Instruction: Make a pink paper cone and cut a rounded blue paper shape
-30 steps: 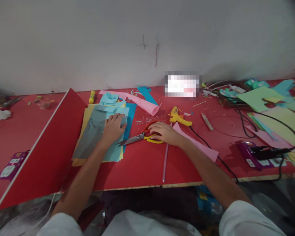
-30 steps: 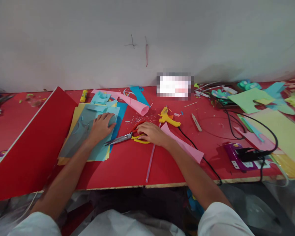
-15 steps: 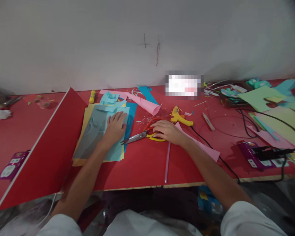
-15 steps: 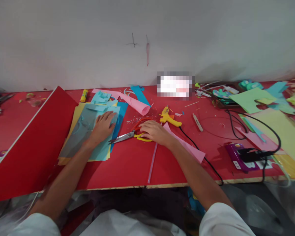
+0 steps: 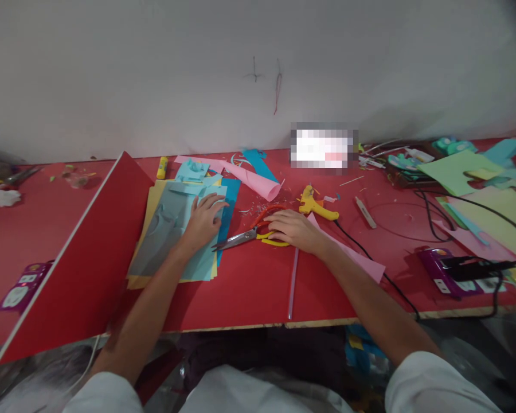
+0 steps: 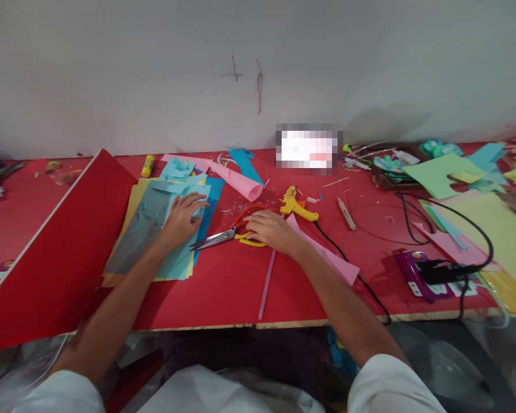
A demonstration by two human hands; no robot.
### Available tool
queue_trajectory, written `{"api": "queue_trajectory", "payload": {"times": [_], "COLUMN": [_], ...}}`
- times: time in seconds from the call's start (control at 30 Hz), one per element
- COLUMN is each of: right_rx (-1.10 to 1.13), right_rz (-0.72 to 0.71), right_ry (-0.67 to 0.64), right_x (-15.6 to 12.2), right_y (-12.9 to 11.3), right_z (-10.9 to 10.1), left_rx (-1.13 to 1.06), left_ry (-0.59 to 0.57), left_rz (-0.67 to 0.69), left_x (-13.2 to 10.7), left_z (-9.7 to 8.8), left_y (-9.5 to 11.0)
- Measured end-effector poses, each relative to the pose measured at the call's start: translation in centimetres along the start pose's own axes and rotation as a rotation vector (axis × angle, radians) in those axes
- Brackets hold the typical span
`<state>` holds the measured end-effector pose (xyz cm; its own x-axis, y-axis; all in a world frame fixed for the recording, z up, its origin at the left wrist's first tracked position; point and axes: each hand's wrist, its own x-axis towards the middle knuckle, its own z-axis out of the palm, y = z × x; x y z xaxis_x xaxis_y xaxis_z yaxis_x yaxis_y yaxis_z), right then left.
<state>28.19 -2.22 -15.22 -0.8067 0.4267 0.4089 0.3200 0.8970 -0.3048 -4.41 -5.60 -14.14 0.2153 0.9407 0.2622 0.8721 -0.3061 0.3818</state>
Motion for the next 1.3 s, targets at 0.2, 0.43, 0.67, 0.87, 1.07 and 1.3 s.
{"api": "queue_trajectory", "payload": {"times": [0.2,0.43,0.67,0.87,1.07,1.3], "right_rx": [-0.067,-0.053,-0.039,-0.005,0.002,-0.001], "right_rz": [-0.047,-0.058,-0.075,-0.036,-0.016,-0.027], "right_ry": [0.011,0.005,0.012,-0.01,-0.034,-0.039], "right_x": [0.1,0.3,0.4,0.2,0.2,0.2], "right_y": [0.0,-0.4,-0.4,-0.4,-0.5,-0.3], "right_z": [-0.1,0.0,0.4,0.2,0.2,0.3], "left_rx": [0.033,0.008,-0.051,0.04,0.204,0.329], "left_ry": [-0.149,-0.179,-0.165,-0.135,-0.149,-0.097], "left_rz": [-0.021,-0.023,0.004,-0.012,0.049,-0.033], "left_x": [0.1,0.4,0.4,0.4,0.1,0.1], "left_z": [-0.1,-0.3,0.4,0.2,0.2,0.4], "left_y": [1.2,2.6,2.8,3.4,3.5,2.7]}}
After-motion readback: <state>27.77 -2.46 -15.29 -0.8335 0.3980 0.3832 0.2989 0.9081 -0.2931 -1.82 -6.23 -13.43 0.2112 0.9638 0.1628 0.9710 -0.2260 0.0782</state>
